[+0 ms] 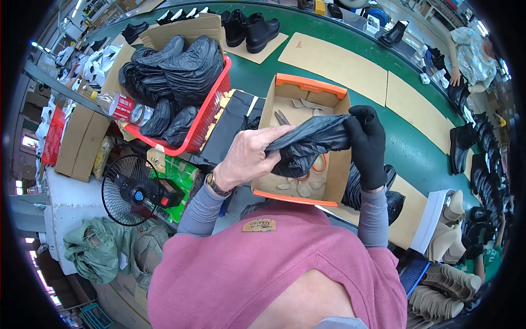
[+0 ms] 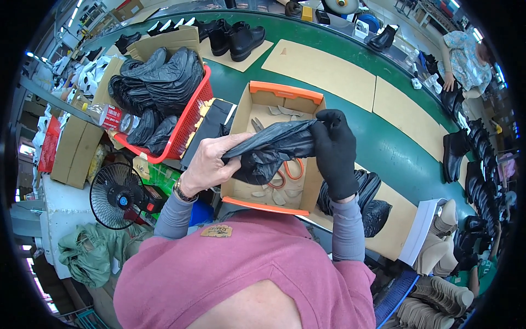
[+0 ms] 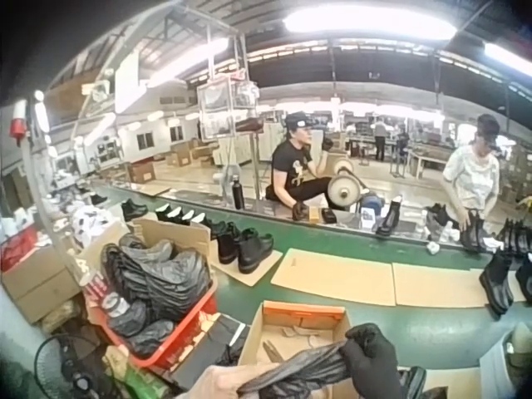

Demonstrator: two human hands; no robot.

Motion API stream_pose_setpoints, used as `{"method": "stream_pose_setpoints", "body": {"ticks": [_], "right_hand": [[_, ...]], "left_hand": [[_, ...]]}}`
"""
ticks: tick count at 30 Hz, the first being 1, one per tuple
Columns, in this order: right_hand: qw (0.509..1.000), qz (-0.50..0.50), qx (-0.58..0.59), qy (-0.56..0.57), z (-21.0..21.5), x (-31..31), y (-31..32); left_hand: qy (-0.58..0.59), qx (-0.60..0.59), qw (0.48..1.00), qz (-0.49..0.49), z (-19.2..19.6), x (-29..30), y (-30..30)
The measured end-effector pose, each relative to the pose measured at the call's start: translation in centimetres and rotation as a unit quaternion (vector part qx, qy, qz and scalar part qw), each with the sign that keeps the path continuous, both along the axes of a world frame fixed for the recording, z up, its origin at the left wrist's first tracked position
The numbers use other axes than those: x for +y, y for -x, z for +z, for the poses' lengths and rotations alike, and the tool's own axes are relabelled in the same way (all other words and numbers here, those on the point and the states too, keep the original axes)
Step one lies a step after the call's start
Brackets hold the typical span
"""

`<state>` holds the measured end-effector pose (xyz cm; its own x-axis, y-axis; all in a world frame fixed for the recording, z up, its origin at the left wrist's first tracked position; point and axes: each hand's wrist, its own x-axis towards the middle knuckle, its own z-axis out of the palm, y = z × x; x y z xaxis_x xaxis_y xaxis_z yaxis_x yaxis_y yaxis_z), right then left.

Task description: Trim excess material and inspect shoe components on an assembly line.

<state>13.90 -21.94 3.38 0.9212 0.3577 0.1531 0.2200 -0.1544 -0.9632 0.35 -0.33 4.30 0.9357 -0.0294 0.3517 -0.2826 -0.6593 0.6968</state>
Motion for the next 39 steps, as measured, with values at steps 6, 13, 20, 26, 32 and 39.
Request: {"method": "stream_pose_setpoints", "body": {"ticks": [6, 13, 20, 26, 32, 39], "right_hand": [[0.977, 0.046, -0.210, 0.001, 3.2, 0.4, 1.6], [0.959, 0.217, -0.155, 0.100, 4.1, -1.0, 0.7], [0.965, 0.212, -0.142, 0.066, 3.7, 0.1, 2.0], [0.961, 0.259, -0.017, 0.095, 3.8, -1.1, 1.5], [0.932, 0.330, 0.148, -0.034, 3.1, -2.0, 1.2], [0.948, 0.270, 0.169, 0.003, 2.3, -2.3, 1.0]], "left_hand": [[0.074, -0.009, 0.997, -0.033, 0.3, -0.7, -0.7], [0.079, -0.043, 0.992, -0.091, 1.2, -0.7, -1.1], [-0.161, -0.214, 0.962, -0.045, 0.8, -2.4, -1.7], [-0.140, -0.244, 0.960, -0.010, -0.2, -2.3, -1.5], [-0.008, -0.135, 0.991, 0.020, -0.4, -3.1, -1.0], [0.037, -0.094, 0.985, -0.142, -1.4, -2.2, -0.8]]}}
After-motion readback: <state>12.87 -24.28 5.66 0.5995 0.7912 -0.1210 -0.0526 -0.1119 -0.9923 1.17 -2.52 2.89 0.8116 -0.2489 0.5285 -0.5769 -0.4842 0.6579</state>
